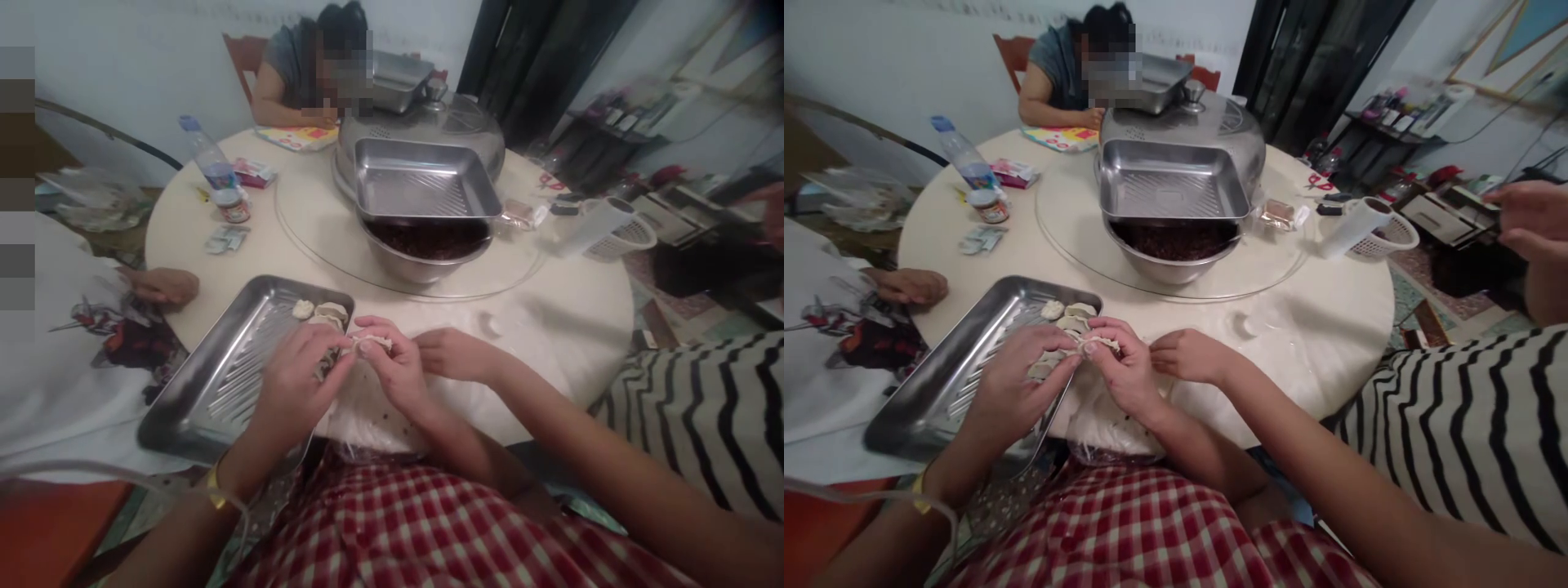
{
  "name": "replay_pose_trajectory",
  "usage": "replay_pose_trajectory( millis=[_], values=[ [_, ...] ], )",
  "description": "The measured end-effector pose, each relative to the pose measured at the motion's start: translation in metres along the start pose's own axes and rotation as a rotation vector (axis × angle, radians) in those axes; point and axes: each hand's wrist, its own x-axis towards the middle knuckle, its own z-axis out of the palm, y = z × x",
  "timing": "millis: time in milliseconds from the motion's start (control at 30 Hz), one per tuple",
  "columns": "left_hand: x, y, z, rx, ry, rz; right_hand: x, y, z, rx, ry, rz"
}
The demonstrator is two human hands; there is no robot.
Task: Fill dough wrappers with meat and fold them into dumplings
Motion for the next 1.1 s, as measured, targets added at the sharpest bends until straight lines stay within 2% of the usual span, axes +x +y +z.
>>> replay_pose_trajectory(
  millis=[100,267,500,767,867,1100],
  values=[
    [-0.002,0.0,0.002,0.085,0.021,0.035,-0.001,0.0,0.001,0.046,0.026,-0.033],
    [-0.002,-0.002,0.001,0.169,-0.001,0.043,-0.001,0.001,0.0,-0.011,0.006,-0.072],
    [0.001,0.0,-0.005,0.034,-0.024,-0.034,-0.001,0.001,-0.002,-0.004,-0.056,-0.043],
    [-0.003,-0.003,-0.01,-0.161,-0.106,-0.348,-0.001,-0.004,-0.002,0.029,-0.022,-0.04],
    [-0.003,-0.006,-0.011,-0.208,-0.151,-0.37,-0.002,-0.004,-0.002,0.023,-0.023,-0.053],
    [-0.004,-0.006,-0.013,-0.234,-0.164,-0.357,-0.003,-0.002,-0.002,-0.027,-0.056,-0.063]
  ],
)
